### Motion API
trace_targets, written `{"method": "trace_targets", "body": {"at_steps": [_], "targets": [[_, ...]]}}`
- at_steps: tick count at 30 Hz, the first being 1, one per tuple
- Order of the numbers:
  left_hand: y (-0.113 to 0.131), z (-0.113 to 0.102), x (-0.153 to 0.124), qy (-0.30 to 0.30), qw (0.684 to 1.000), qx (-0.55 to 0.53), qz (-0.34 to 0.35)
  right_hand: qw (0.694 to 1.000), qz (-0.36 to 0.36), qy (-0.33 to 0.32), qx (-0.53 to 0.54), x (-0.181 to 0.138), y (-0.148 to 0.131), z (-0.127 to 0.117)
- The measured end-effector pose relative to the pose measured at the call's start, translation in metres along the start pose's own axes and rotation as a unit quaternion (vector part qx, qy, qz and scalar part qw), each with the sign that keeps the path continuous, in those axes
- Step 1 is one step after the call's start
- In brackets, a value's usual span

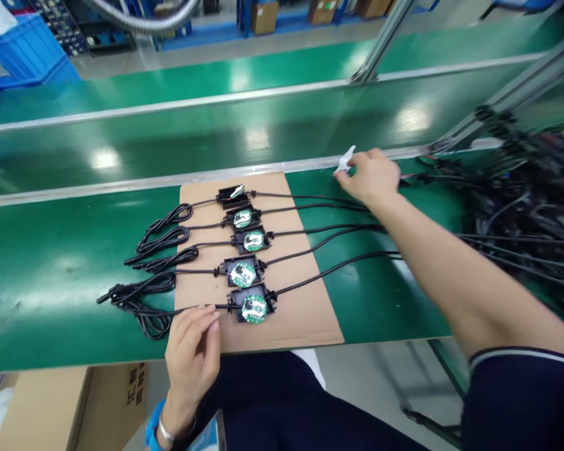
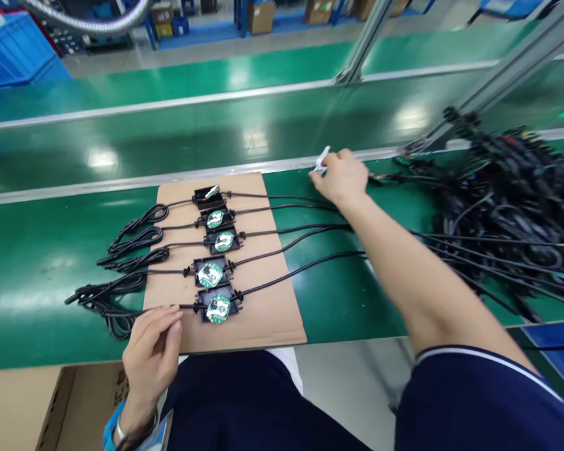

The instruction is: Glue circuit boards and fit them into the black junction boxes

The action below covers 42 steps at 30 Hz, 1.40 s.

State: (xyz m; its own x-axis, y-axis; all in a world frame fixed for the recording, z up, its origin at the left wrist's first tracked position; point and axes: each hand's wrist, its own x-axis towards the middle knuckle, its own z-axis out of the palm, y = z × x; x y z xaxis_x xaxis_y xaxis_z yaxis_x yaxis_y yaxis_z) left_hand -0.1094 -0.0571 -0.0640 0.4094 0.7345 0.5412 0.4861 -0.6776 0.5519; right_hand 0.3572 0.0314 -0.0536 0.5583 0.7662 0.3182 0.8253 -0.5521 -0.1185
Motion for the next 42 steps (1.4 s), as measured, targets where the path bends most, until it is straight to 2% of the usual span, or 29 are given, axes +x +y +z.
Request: {"method": "trace_targets", "body": {"at_steps": [2, 3, 4, 5, 6, 7, 9, 11, 15, 20, 24, 28, 35, 42], "targets": [[0.005, -0.005, 0.008, -0.007, 1.000, -0.008, -0.017, 0.999, -0.032, 0.010, 0.030, -0.037, -0.017, -0.024], [0.007, -0.007, 0.013, -0.020, 1.000, 0.000, -0.014, 0.991, -0.092, 0.039, 0.088, -0.060, -0.026, -0.036], [0.008, -0.009, 0.019, -0.047, 0.999, 0.016, -0.007, 0.969, -0.177, 0.047, 0.166, -0.085, -0.037, -0.049], [0.008, -0.009, 0.025, -0.084, 0.996, 0.037, 0.002, 0.930, -0.272, 0.019, 0.247, -0.111, -0.046, -0.059], [0.007, -0.009, 0.031, -0.128, 0.990, 0.057, 0.008, 0.883, -0.346, -0.032, 0.315, -0.135, -0.055, -0.067], [0.005, -0.009, 0.037, -0.171, 0.982, 0.074, 0.010, 0.848, -0.390, -0.083, 0.350, -0.157, -0.063, -0.070], [-0.001, -0.008, 0.045, -0.233, 0.967, 0.100, 0.011, 0.821, -0.416, -0.149, 0.362, -0.189, -0.073, -0.067], [-0.007, -0.008, 0.049, -0.264, 0.959, 0.102, 0.030, 0.827, -0.411, -0.155, 0.350, -0.204, -0.077, -0.054], [-0.010, -0.015, 0.051, -0.275, 0.959, 0.041, 0.056, 0.825, -0.426, -0.102, 0.357, -0.206, -0.070, -0.038], [0.001, -0.026, 0.052, -0.251, 0.967, -0.002, 0.054, 0.798, -0.484, -0.066, 0.354, -0.203, -0.062, -0.061], [0.010, -0.025, 0.052, -0.224, 0.971, 0.032, 0.077, 0.774, -0.534, -0.099, 0.325, -0.202, -0.062, -0.081], [0.013, -0.018, 0.051, -0.231, 0.966, 0.068, 0.092, 0.771, -0.545, -0.124, 0.306, -0.198, -0.067, -0.088], [0.013, -0.012, 0.051, -0.271, 0.952, 0.113, 0.088, 0.770, -0.559, -0.146, 0.271, -0.182, -0.086, -0.090], [0.015, -0.012, 0.053, -0.282, 0.947, 0.132, 0.080, 0.765, -0.566, -0.211, 0.222, -0.176, -0.097, -0.085]]}}
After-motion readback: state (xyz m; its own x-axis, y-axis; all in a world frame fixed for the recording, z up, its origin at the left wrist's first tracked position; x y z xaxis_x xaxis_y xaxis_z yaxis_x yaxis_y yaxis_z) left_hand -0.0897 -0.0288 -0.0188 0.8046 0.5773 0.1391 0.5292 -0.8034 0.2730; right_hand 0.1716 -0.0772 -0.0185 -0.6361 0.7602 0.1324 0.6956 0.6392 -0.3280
